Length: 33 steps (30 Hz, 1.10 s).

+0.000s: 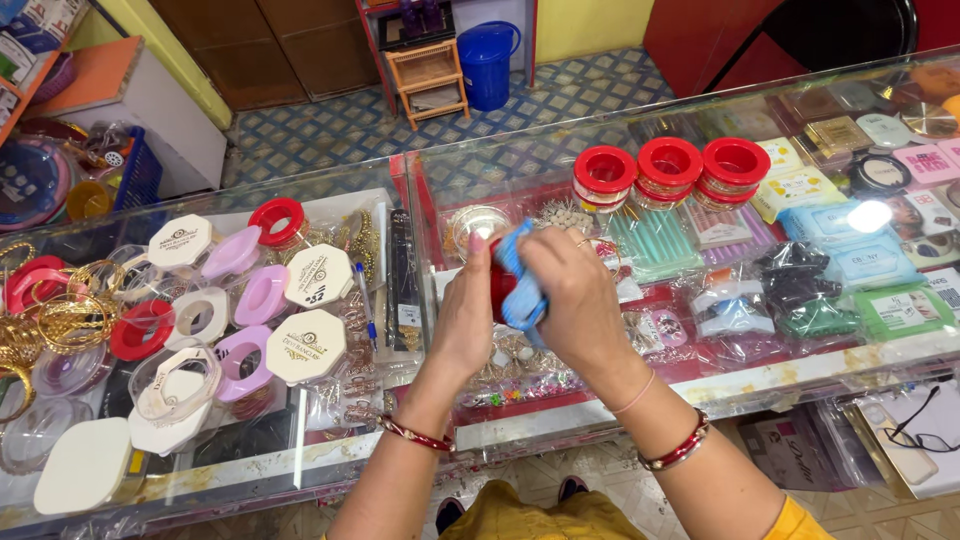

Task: The person cleans gold bangles with a blue cloth at a glass display counter. They pick up bangles, wipe them, and place them into red plastic rings or back onto the counter. The person also handles red plastic rings and other jewelry items during the process.

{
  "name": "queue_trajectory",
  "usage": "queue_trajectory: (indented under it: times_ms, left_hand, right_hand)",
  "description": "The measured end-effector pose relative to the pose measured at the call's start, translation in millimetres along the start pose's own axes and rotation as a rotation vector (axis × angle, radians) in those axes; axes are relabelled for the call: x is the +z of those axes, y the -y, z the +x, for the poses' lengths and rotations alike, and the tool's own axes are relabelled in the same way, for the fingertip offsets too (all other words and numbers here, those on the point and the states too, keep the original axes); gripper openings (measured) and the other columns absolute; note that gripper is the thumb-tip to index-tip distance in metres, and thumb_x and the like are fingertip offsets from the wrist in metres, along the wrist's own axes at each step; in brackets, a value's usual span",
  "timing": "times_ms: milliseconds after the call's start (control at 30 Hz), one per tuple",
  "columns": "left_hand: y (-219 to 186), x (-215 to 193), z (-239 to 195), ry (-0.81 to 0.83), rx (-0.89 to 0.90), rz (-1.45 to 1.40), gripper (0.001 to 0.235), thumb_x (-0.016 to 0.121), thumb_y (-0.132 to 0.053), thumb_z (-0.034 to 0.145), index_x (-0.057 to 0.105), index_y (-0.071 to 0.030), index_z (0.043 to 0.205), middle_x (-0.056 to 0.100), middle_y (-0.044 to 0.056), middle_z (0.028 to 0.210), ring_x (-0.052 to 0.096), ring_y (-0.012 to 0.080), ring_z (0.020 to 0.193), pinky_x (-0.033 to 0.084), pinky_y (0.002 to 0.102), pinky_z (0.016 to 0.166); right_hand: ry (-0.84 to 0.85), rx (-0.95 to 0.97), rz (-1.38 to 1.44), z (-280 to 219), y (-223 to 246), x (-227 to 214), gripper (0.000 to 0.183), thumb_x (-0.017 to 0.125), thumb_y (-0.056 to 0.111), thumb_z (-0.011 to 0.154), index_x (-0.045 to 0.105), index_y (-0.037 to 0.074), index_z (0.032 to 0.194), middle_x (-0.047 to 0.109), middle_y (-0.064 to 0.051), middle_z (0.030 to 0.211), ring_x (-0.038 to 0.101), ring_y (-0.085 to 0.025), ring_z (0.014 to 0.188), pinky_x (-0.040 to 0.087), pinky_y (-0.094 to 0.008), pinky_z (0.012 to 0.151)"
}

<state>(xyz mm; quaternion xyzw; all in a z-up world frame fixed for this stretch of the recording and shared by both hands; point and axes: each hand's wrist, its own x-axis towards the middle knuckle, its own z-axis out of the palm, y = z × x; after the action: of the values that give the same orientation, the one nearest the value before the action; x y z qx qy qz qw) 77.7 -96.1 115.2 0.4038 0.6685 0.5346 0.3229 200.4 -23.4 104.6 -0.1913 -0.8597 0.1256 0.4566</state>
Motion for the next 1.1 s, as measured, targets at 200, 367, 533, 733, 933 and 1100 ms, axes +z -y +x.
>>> queue_trajectory:
  times_ms: [200,367,533,733,933,1100]
  left_hand:
    - [1,7,-4,-0.141,0.496,0.133,0.070,0.019,-0.053,0.112,0.062,-0.001,0.132,0.070,0.022,0.127,0.067,0.0356,0.122,0.048,0.040,0.106]
    - [0,4,0,-0.056,0.397,0.075,0.063,0.019,-0.043,0.110,0.059,-0.002,0.136,0.066,0.021,0.132,0.063,0.0351,0.125,0.043,0.040,0.107]
    - [2,7,5,-0.065,0.413,0.105,0.056,0.024,-0.040,0.112,0.061,-0.003,0.132,0.068,0.020,0.130,0.062,0.0363,0.127,0.043,0.041,0.110]
    - [-4,4,0,-0.143,0.836,0.327,0.050,0.035,-0.040,0.112,0.061,-0.002,0.132,0.064,0.022,0.129,0.062,0.0391,0.123,0.047,0.043,0.108]
    - [11,10,19,-0.247,0.637,0.148,0.051,0.029,-0.041,0.116,0.059,-0.003,0.134,0.065,0.017,0.132,0.061,0.0323,0.129,0.044,0.043,0.113]
    - [36,17,52,-0.183,0.128,-0.285,0.050,0.031,-0.045,0.110,0.057,-0.010,0.135,0.063,0.010,0.131,0.061,0.0229,0.123,0.047,0.042,0.105]
  right_hand:
    - [0.100,0.376,0.378,-1,-8,5,0.029,0.065,-0.003,0.074,0.067,0.000,0.103,0.068,-0.016,0.088,0.067,-0.036,0.084,0.054,-0.043,0.078]
    - [0.025,0.183,0.150,2,-7,-3,0.038,0.066,-0.004,0.073,0.066,0.000,0.111,0.068,-0.017,0.100,0.067,-0.037,0.092,0.053,-0.042,0.081]
    - [-0.013,0.106,0.025,-4,-7,-1,0.032,0.070,-0.002,0.070,0.064,-0.003,0.102,0.066,-0.020,0.090,0.065,-0.039,0.087,0.050,-0.041,0.077]
    - [0.209,1.214,1.229,-23,-31,23,0.016,0.066,0.021,0.095,0.070,0.006,0.096,0.068,-0.003,0.077,0.063,-0.013,0.065,0.052,-0.031,0.056]
    - [0.392,1.191,1.143,-34,-51,0,0.020,0.072,0.025,0.095,0.074,0.008,0.105,0.069,0.001,0.079,0.060,-0.011,0.064,0.048,-0.030,0.056]
    - [0.247,0.702,-0.074,-42,-102,-58,0.034,0.074,0.024,0.087,0.073,0.011,0.118,0.073,-0.011,0.095,0.071,-0.037,0.092,0.055,-0.045,0.078]
